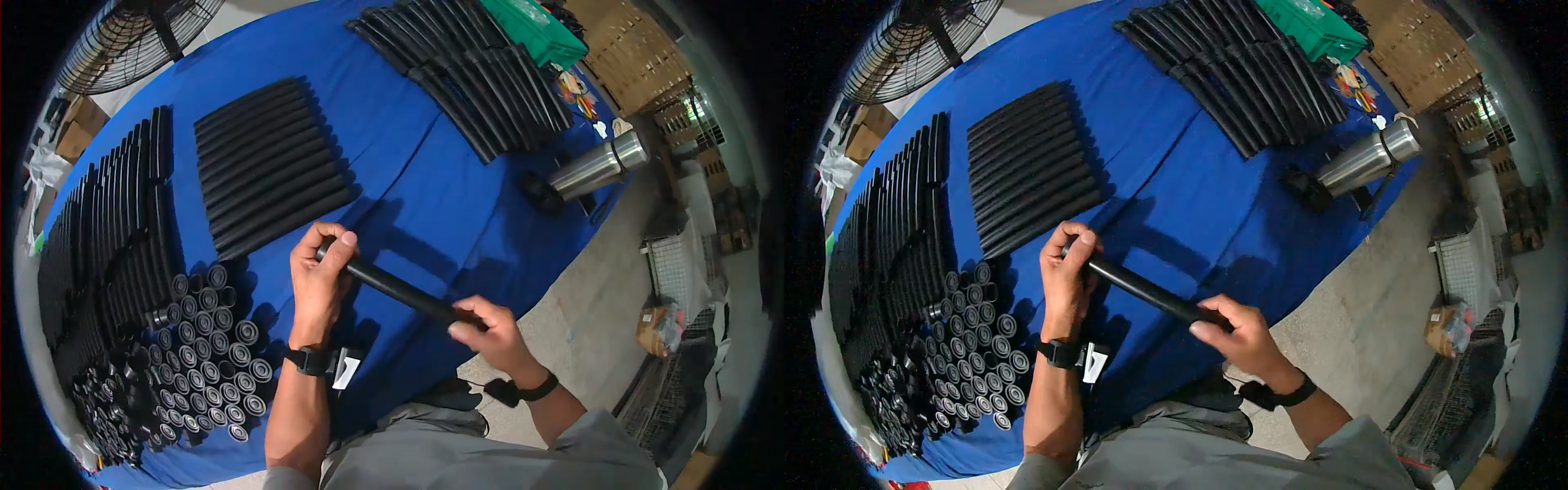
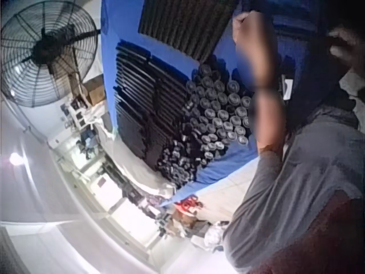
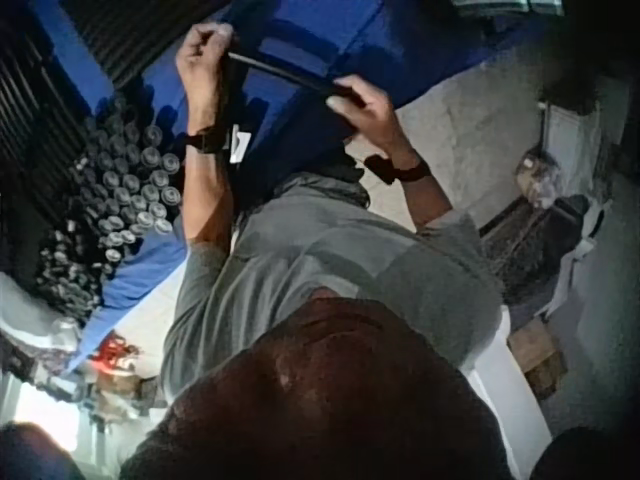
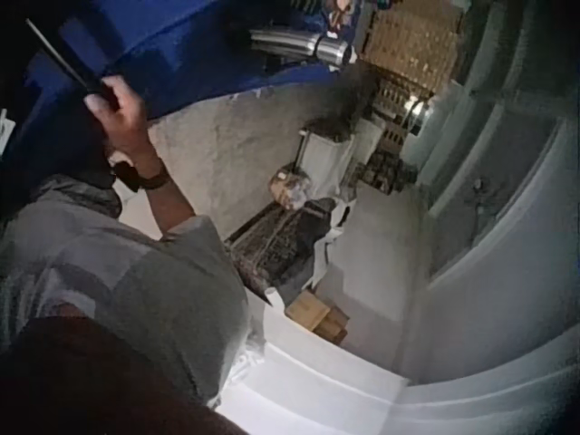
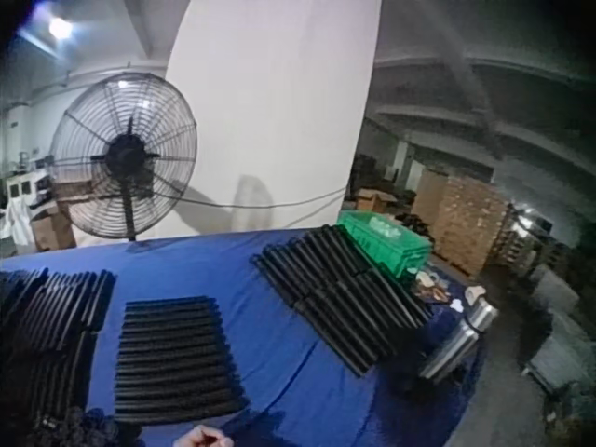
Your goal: Assembling plastic tubes with end caps at a workstation.
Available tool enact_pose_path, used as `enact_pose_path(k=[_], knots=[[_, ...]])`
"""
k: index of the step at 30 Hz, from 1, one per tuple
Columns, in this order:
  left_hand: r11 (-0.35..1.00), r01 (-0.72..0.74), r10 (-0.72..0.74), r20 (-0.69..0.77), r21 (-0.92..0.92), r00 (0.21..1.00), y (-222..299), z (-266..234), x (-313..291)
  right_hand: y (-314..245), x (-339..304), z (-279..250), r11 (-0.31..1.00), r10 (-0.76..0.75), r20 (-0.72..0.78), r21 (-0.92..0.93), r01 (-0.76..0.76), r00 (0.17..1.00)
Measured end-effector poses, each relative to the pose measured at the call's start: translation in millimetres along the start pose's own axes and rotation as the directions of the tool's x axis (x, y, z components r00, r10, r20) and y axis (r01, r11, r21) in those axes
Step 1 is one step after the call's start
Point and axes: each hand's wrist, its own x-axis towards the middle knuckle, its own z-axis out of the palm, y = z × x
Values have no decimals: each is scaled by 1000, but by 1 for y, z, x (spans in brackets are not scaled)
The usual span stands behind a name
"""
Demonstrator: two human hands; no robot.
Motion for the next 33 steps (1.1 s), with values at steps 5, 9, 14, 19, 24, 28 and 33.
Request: enact_pose_path(k=[5, 9, 14, 19, 24, 28, 33], knots=[[1000, -19, 19, 10, 25, 1000, -9, -6, 4, -10, 0, 16, 943, -247, -121, -257, 210, 961], [1000, 13, -13, -8, 10, 1000, -1, -2, 0, -7, 3, 9, 962, -196, -64, -204, 180, 978], [999, -20, 20, 10, 31, 1000, -5, -5, 2, -7, 8, 6, 986, 17, 38, 162, -23, 999], [1000, -14, 15, -4, 15, 1000, -4, -5, 2, -12, 7, 8, 999, -29, -23, -18, 28, 999], [1000, -6, 6, 9, 17, 1000, -5, -4, 2, -5, 5, 9, 943, -282, 19, -178, 281, 959], [1000, 7, -7, 15, 10, 1000, -3, -1, 2, -1, 16, 13, 786, -500, -46, -444, 431, 865], [984, 10, 5, 82, -181, 997, 5, 2, -4, -13, 12, -7, 530, 237, 571, 602, -597, 786]])
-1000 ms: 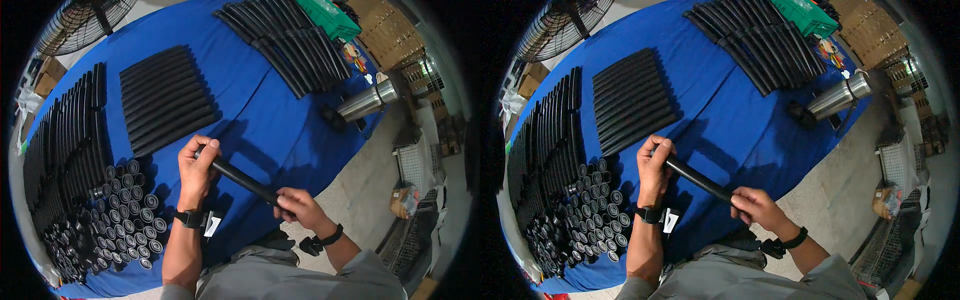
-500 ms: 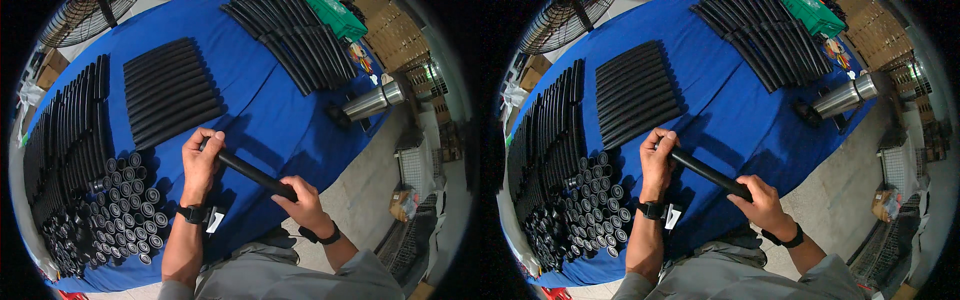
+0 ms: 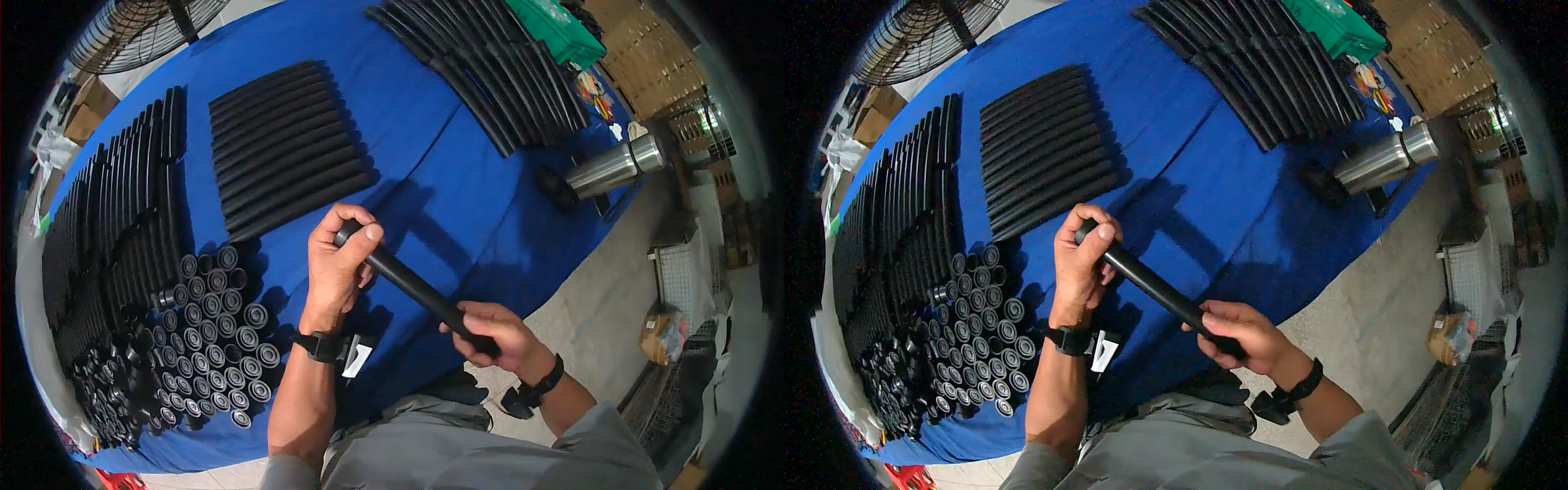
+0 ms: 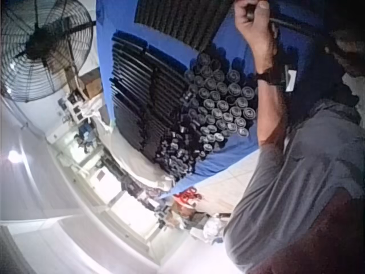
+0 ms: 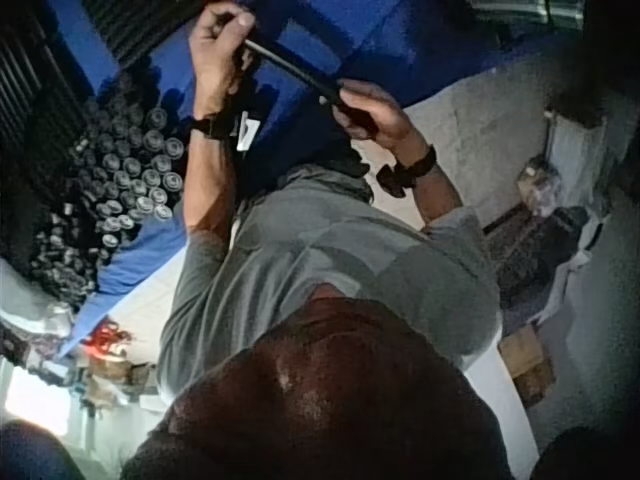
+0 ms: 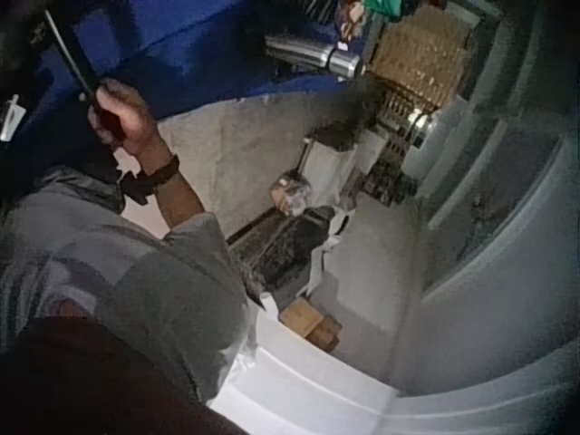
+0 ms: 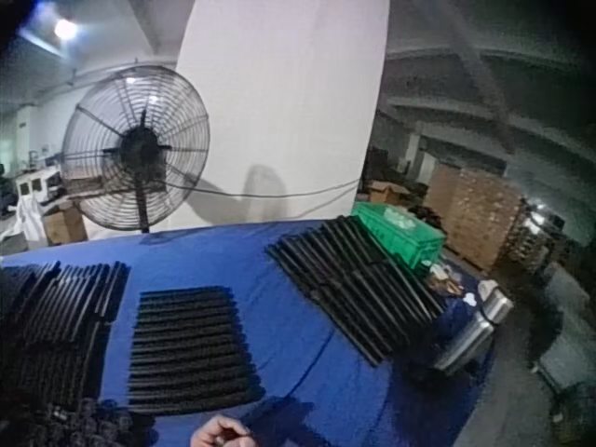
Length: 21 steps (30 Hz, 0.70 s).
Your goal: Assembling plastic tubes with end caps at a workstation.
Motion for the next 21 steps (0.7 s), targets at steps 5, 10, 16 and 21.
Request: enact_pose_path(k=[5, 10, 16, 21], knots=[[996, 28, -21, -94, 81, 995, -7, 4, 2, 22, 19, 15, -109, -806, 222, -967, 230, 550], [985, 12, 1, -79, 171, 997, -5, 0, 1, -8, -2, 25, 875, -144, -245, -485, 7, 959], [963, -26, 56, -105, 267, 993, -15, -3, 6, 19, 15, 17, 4, -744, 158, -971, 240, 649], [987, 63, -49, -94, 150, 994, -3, 6, 0, -2, 2, 28, 510, -412, -155, -856, 86, 898]])
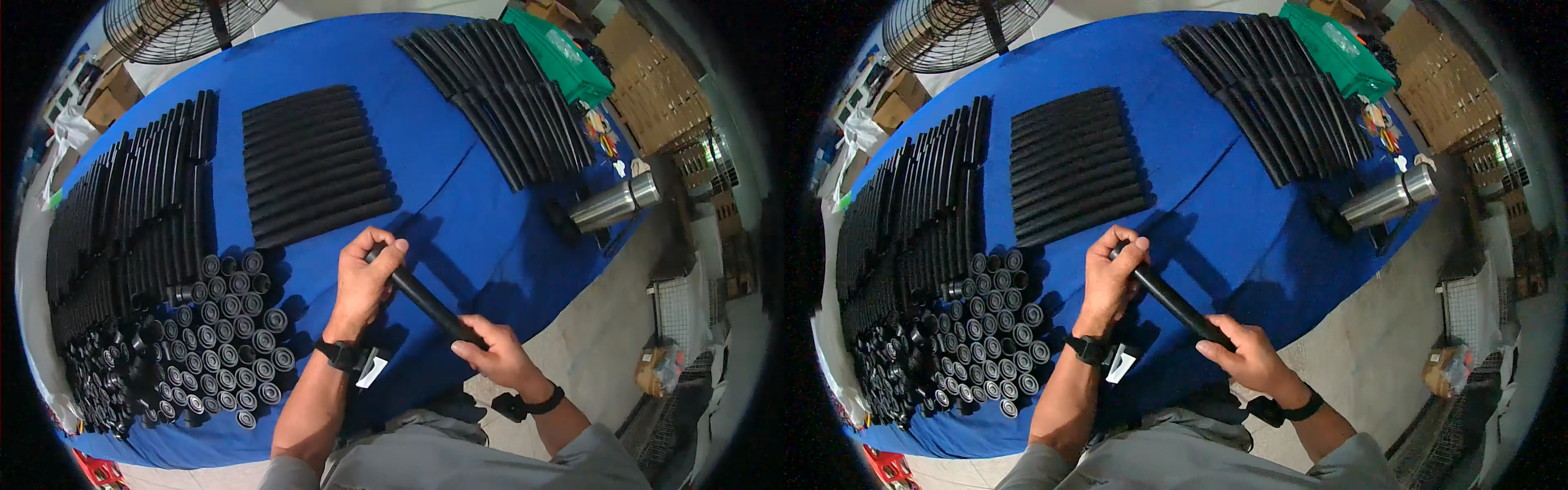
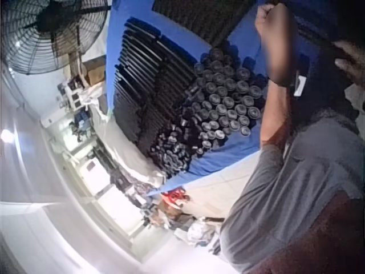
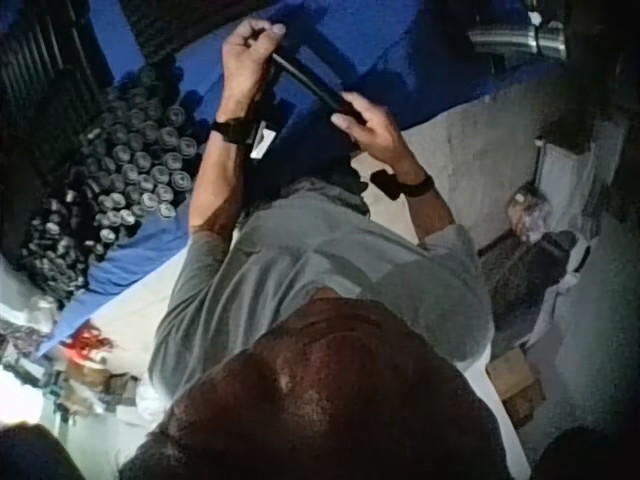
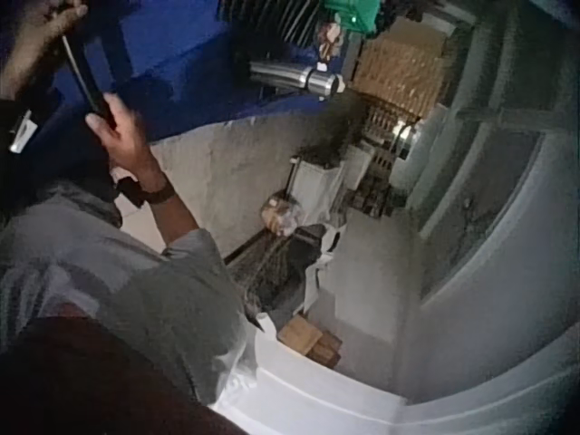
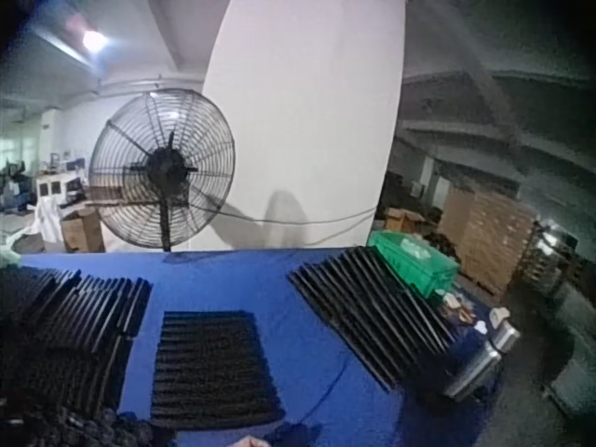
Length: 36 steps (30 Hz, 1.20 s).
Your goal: Assembling plastic tubes with end caps at a workstation.
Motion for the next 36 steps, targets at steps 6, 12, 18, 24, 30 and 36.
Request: enact_pose_path(k=[6, 12, 18, 24, 30, 36], knots=[[995, -92, 94, -50, 31, 994, -10, -6, 6, 18, 1, 13, 838, -469, -187, -403, 368, 863], [994, -88, 89, 17, -67, 996, -9, -9, 4, 0, -4, -3, 995, 35, 46, 94, -39, 998], [988, -112, 101, -99, -106, 990, -10, -2, 3, -5, -2, -16, 625, -580, 6, -638, 450, 815], [916, -227, 278, 116, -331, 954, -5, 2, -3, -9, 20, -51, 609, -520, 53, -677, 413, 853], [978, -145, 180, 259, -149, 949, -7, -7, -2, -58, 182, -172, 632, -477, -149, -743, 221, 866], [996, -86, 82, 401, -9, 912, -9, -1, -2, -85, 353, -268, 429, -373, -236, -901, -58, 897]])
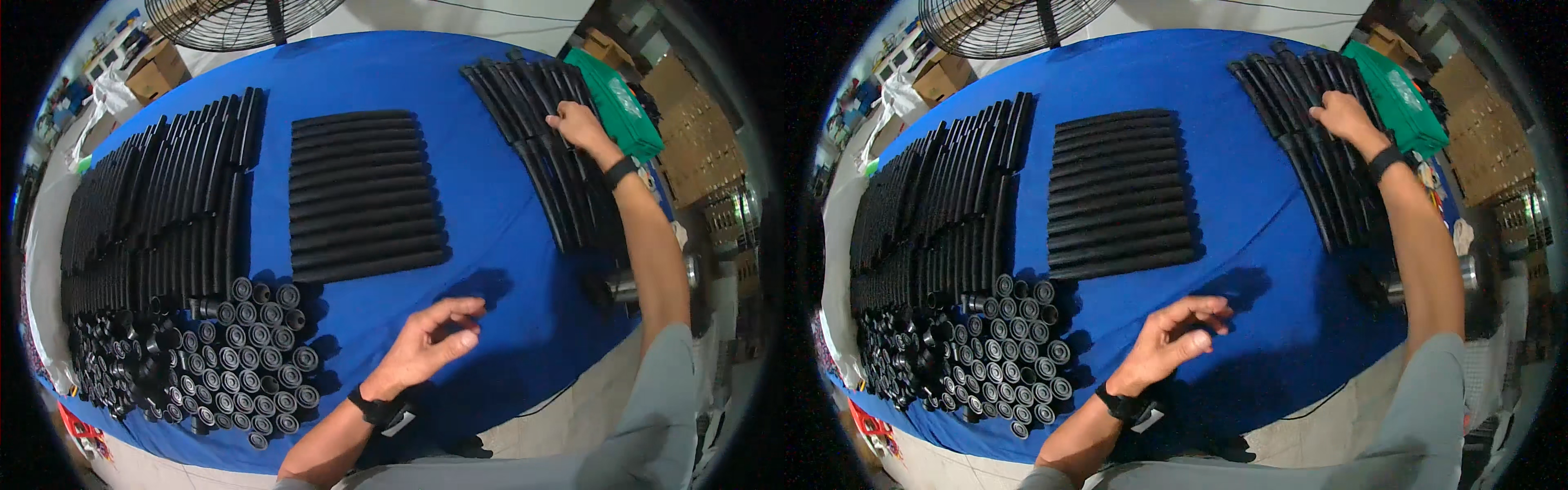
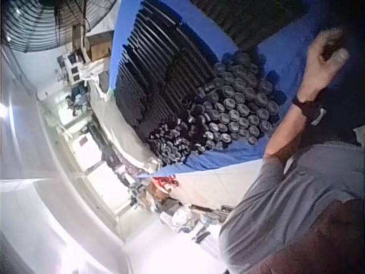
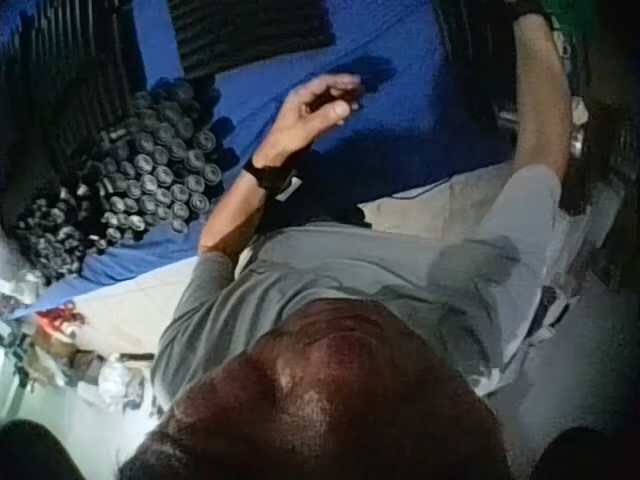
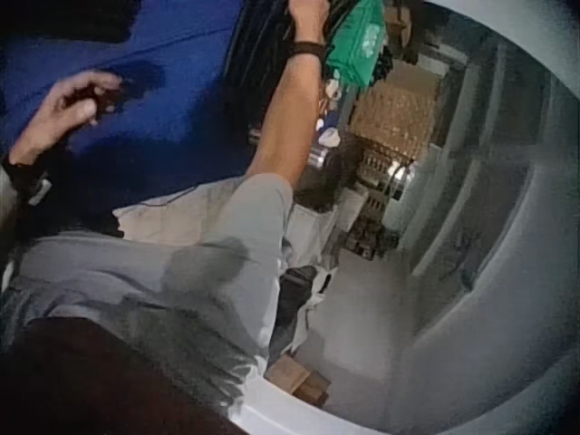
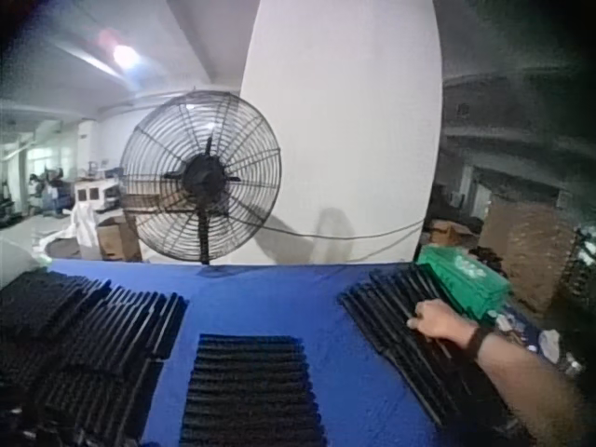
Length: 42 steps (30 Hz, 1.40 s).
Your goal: Assembling plastic tubes with end caps at a workstation.
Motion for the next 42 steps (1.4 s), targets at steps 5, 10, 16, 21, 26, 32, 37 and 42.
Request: enact_pose_path(k=[5, 10, 16, 21, 26, 32, 37, 42], knots=[[997, 78, -78, -6, 13, 997, 10, -7, -4, -14, 66, 28, 964, 253, 152, 42, -262, 955], [1000, 20, -20, -7, -9, 1000, 6, -9, 0, -3, 81, 54, 972, 229, 75, -76, -223, 971], [1000, 21, -21, -6, -12, 1000, 6, -10, 2, 8, 83, 65, 970, 189, 54, -167, -178, 980], [999, 30, -29, -19, 19, 999, 6, -10, 1, -7, 71, 49, 953, 293, 195, 15, -302, 936], [997, 40, -38, -34, 64, 999, 4, -8, 0, 10, 65, 55, 981, 177, 9, -76, -176, 984], [994, 107, -105, -68, 25, 992, 2, -7, 0, 28, 36, 37, 989, 107, -249, 128, -77, 963], [991, 135, -136, -102, -19, 985, 3, -9, -1, -60, -90, 7, 829, 71, -375, 538, 154, 924], [992, 114, -101, -189, 61, 977, 0, -7, -3, -98, -260, 10, 821, 5, -422, 519, 237, 907]])
